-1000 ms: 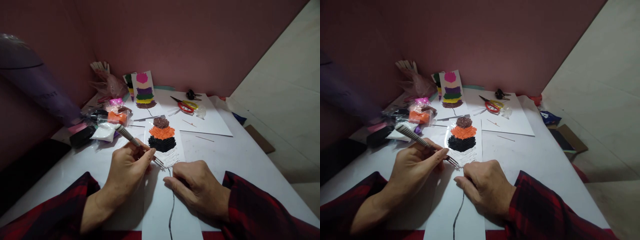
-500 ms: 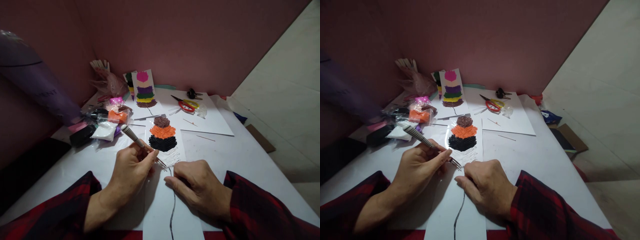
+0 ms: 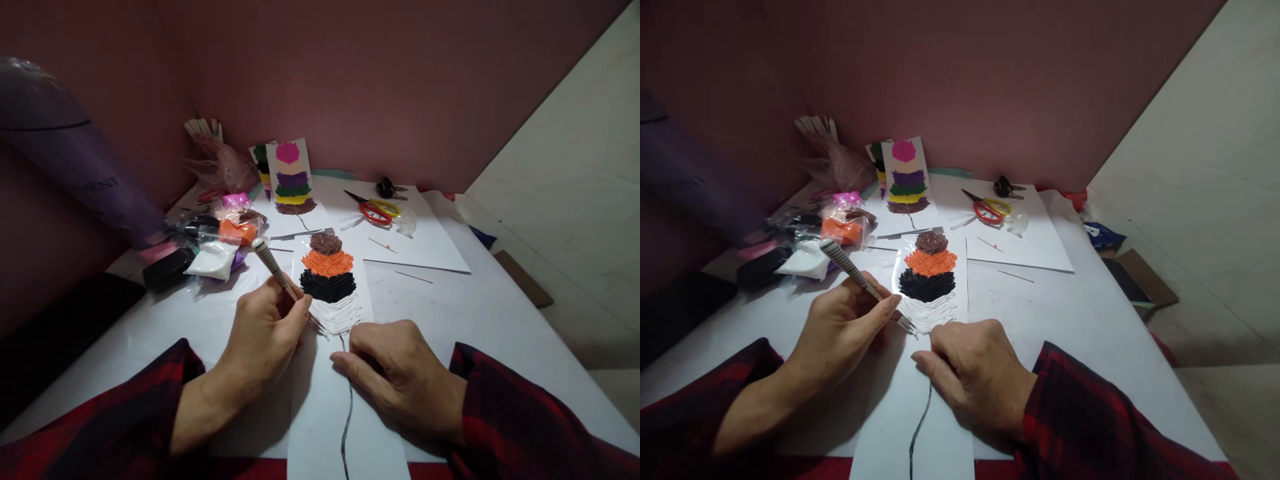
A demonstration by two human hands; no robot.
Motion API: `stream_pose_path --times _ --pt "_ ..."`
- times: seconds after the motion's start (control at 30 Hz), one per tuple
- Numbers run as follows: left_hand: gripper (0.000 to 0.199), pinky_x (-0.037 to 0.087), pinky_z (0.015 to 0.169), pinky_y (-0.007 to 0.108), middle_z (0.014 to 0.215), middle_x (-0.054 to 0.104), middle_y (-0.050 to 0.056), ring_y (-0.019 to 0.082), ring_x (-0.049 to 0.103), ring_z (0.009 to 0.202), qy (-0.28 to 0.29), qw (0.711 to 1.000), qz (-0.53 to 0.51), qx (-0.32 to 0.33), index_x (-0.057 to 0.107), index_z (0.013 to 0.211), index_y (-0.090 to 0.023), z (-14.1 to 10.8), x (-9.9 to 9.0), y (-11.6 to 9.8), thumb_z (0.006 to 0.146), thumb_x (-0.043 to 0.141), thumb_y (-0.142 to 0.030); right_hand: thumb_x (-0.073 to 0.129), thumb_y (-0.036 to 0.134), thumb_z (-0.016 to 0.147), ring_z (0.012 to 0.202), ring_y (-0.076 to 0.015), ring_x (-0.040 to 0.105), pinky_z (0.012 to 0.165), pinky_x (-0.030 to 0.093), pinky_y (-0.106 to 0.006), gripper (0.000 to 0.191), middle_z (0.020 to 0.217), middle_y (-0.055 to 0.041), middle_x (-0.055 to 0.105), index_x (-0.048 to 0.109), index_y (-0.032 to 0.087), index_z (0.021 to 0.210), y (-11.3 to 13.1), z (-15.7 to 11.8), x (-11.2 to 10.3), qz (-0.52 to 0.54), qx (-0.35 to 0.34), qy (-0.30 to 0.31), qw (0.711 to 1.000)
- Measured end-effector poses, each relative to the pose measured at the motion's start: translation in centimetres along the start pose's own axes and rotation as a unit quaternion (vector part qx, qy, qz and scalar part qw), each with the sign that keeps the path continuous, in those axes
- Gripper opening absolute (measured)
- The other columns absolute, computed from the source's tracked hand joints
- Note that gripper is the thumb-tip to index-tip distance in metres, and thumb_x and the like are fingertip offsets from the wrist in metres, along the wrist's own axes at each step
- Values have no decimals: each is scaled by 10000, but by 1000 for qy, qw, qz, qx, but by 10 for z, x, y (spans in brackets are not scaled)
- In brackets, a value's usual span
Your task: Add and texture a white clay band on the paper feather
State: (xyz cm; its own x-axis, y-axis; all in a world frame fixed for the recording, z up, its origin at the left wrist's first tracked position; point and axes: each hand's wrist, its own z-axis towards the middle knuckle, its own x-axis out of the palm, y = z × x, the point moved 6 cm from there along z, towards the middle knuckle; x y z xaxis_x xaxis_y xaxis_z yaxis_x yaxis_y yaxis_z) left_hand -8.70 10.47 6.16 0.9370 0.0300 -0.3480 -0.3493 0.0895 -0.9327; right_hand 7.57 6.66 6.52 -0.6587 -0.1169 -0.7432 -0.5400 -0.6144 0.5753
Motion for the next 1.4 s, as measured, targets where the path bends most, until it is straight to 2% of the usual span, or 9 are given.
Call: stream_pose_path --times 0.83,1.17,1.33,1.4 --pt "154 374 430 230 551 552 -30 118 492 458 -48 998 42 15 533 704 -195 16 -16 3 774 632 -291 590 196 894 459 -65 313 475 219 -226 327 531 72 394 451 174 599 -1 0 0 -3 10 3 1000" --pt "132 369 441 220 551 496 -48 94 462 456 -83 981 97 148 514 719 -192 15 -23 -12 823 591 -214 572 204 901 460 -72 320 474 224 -234 326 529 69 400 457 179 597 0 0 1 -5 19 10 1000" --pt "113 391 434 217 536 517 -55 90 495 434 -143 965 109 190 522 766 -191 9 -28 -23 839 607 -210 566 202 903 460 -73 312 472 222 -230 329 530 71 391 450 181 596 0 1 0 -3 16 10 1000" --pt "111 396 428 213 530 529 -56 85 505 421 -152 964 101 192 534 776 -184 8 -27 -25 837 624 -211 564 203 905 459 -72 309 470 220 -229 330 530 73 388 447 181 597 1 1 0 0 14 10 1000"
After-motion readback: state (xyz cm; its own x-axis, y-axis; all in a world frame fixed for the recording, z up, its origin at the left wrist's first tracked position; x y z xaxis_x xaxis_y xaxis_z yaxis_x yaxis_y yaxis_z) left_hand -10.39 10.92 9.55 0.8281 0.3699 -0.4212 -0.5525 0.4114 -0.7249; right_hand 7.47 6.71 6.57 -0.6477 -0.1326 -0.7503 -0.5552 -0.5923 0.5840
